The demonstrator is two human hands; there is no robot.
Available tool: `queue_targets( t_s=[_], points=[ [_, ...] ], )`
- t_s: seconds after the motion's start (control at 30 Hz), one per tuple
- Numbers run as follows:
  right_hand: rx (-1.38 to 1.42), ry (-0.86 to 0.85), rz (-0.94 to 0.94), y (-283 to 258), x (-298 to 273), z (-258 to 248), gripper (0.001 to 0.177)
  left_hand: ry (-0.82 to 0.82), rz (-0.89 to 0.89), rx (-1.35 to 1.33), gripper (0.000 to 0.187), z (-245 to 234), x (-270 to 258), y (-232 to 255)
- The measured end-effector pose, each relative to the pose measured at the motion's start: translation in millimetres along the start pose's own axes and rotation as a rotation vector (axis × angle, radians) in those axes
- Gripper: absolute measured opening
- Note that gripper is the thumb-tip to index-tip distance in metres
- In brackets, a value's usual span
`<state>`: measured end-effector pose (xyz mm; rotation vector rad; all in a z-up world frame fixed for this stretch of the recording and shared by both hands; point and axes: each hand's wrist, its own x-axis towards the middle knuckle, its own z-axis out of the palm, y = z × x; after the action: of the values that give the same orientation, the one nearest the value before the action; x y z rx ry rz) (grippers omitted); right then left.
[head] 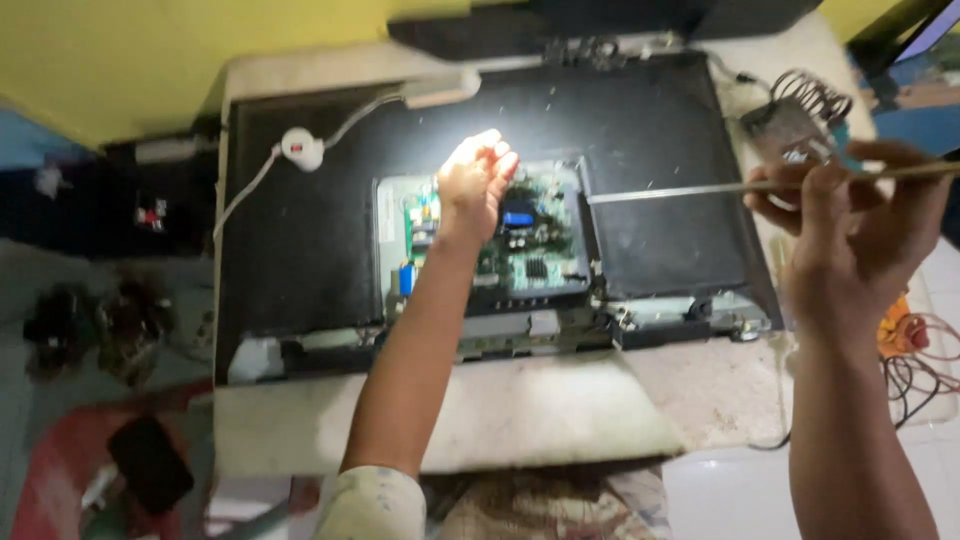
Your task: The person works on a green circuit board inside an open electronic device, using a screwdriver to tighten screws and a soldering iron to work on components. They also handle a small blue plastic part and connect wires to the board.
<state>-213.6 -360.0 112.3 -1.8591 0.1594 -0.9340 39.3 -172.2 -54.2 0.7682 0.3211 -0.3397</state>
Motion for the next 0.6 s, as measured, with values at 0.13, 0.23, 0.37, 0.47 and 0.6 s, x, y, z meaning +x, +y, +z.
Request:
queue_targets(
  t_s=[0.13,0.23,0.37,0.47,0.6],
  points=[
    [0.100,-0.020,0.080,24.6,-6.0,-0.1,0.029,0.111,-0.038,0.074,0.025,-19.7,-91.6,46.1],
    [0.047,-0.019,0.140,8.3,-10.3,7.4,0.039,0.159,-0.102,0.060,0.036,-34.4,-139.4,59.2],
    [0.103,-0.150,0.079,-8.6,-13.9,15.4,0.025,0.179,-0.066,0.024,0.028,-63.4,-162.3,41.0],
    [0.134,-0.187,0.028,-21.2,-13.6,26.4,0.018,0.156,-0.074,0.025,0.020,-70.6,-162.2,30.1],
    [0.131,-0.163,0.080,-30.8,-14.0,33.8,0.018,0.156,-0.116,0.000,0.025,-69.0,-159.6,23.4]
  ],
)
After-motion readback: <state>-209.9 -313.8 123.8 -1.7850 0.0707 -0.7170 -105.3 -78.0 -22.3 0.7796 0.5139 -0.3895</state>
